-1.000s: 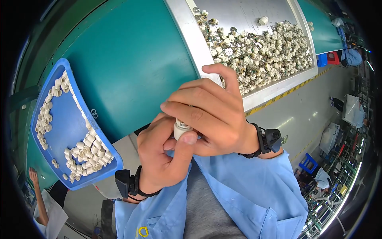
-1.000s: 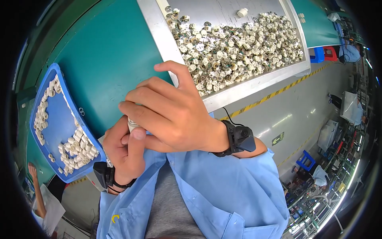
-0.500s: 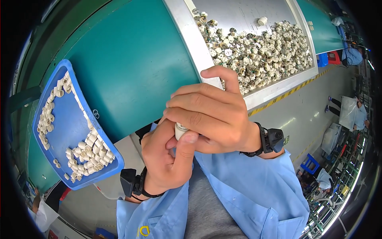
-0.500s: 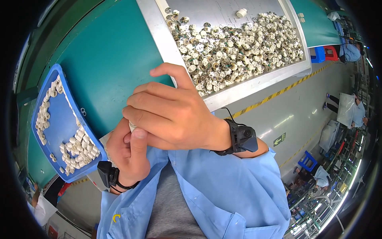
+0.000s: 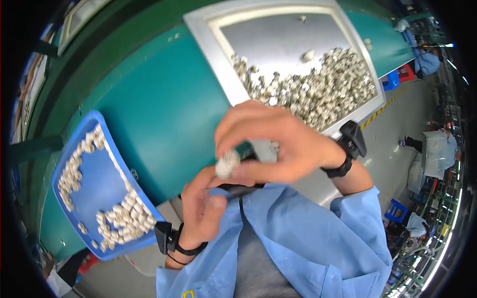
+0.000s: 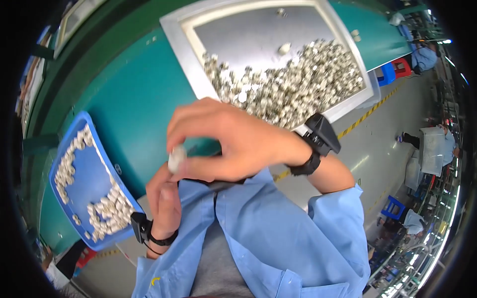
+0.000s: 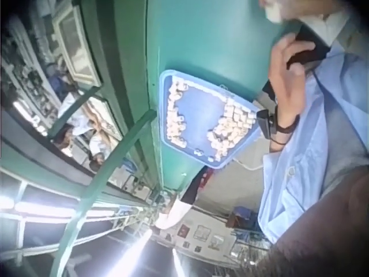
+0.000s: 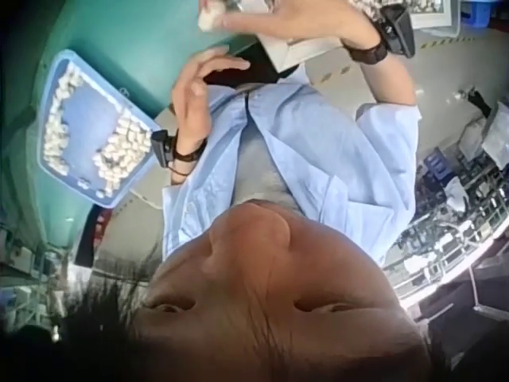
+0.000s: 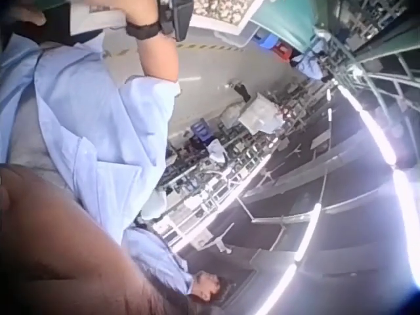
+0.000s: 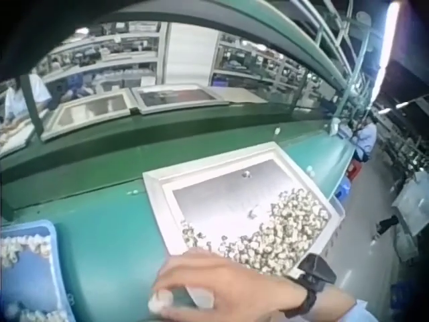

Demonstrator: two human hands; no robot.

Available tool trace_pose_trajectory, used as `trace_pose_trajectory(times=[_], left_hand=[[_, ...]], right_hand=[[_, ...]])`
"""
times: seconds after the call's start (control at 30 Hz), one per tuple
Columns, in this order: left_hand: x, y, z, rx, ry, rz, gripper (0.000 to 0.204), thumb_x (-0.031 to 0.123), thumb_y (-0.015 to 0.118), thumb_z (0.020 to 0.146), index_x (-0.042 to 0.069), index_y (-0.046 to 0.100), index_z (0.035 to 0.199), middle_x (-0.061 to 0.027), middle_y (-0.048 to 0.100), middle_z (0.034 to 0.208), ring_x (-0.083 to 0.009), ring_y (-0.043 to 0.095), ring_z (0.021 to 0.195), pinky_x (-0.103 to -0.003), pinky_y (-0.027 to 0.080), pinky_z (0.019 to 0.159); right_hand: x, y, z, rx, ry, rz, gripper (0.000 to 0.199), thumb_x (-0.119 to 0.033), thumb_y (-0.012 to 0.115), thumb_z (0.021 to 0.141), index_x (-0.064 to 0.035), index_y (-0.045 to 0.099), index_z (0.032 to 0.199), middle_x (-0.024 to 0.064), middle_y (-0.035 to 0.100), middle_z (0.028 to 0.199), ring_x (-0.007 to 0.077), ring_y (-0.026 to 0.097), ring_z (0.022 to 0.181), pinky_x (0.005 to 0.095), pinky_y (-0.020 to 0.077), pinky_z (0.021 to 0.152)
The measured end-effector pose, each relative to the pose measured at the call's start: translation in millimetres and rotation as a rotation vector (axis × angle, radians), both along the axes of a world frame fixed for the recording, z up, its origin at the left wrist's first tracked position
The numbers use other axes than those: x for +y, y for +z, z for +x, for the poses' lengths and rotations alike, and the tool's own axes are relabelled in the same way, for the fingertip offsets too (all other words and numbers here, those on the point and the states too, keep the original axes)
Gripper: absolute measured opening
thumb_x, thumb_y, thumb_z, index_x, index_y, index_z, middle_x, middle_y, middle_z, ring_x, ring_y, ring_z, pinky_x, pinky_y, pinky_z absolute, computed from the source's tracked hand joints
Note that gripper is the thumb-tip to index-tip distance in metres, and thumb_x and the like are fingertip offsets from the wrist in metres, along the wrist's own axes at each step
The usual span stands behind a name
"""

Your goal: The person picks up a white plastic housing and a metal component, fits the metal component into the housing, and then places the assembled unit into a blue tray.

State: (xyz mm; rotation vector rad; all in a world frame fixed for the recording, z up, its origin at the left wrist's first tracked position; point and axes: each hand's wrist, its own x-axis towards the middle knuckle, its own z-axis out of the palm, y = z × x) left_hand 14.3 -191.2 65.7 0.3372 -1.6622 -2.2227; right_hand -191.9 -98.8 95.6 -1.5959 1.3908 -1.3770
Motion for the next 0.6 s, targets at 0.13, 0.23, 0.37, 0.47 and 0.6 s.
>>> trace_pose_trajectory(times=[0.13,0.23,0.37,0.47,0.6], left_hand=[[-11.8,0.4,8.7,-0.099,-0.061,-0.015,0.054,0.043,0.044,0.104,-0.006,0.058,0.120,-0.0200,0.071,0.098,-0.0251,0.066,0.100,-0.038,0.045,0.097],[-16.9,5.4,20.1,-0.154,-0.018,-0.077,0.050,0.040,0.045,0.103,-0.006,0.058,0.118,-0.0202,0.071,0.098,-0.0257,0.066,0.097,-0.037,0.046,0.096],[-21.1,-0.5,41.4,-0.225,0.083,-0.124,0.044,0.034,0.045,0.103,-0.006,0.059,0.117,-0.0198,0.071,0.098,-0.0251,0.066,0.095,-0.036,0.046,0.094],[-20.5,-2.7,43.2,-0.256,0.154,-0.124,0.041,0.030,0.045,0.102,-0.006,0.059,0.116,-0.0193,0.071,0.098,-0.0244,0.066,0.095,-0.036,0.047,0.093],[-24.4,-1.7,45.6,-0.335,0.204,-0.114,0.037,0.026,0.045,0.102,-0.005,0.060,0.117,-0.0182,0.071,0.098,-0.0234,0.065,0.094,-0.036,0.048,0.092]], right_hand=[[-40.5,10.1,-110.0,0.481,-0.401,0.152,0.024,-0.017,0.074,0.087,-0.0015,0.070,0.105,0.0076,0.069,0.090,0.0155,0.065,0.086,0.0306,0.0508,0.078],[-79.6,-4.9,-219.9,0.600,-0.675,0.271,0.034,-0.027,0.075,0.086,-0.0006,0.070,0.107,0.0077,0.069,0.087,0.0137,0.065,0.082,0.0286,0.0523,0.075],[-128.1,-53.9,-306.4,0.671,-0.906,0.422,0.038,-0.032,0.073,0.084,-0.0012,0.070,0.107,0.0128,0.073,0.095,0.0223,0.070,0.088,0.0329,0.0551,0.081],[-150.4,-67.9,-327.1,0.790,-1.054,0.528,0.035,-0.031,0.066,0.087,-0.0026,0.070,0.107,0.0190,0.073,0.103,0.0344,0.071,0.096,0.0411,0.0565,0.085],[-158.0,-71.2,-346.6,0.911,-1.163,0.679,0.030,-0.026,0.064,0.083,-0.0052,0.074,0.102,0.0236,0.072,0.105,0.0411,0.070,0.100,0.0471,0.0559,0.089]])
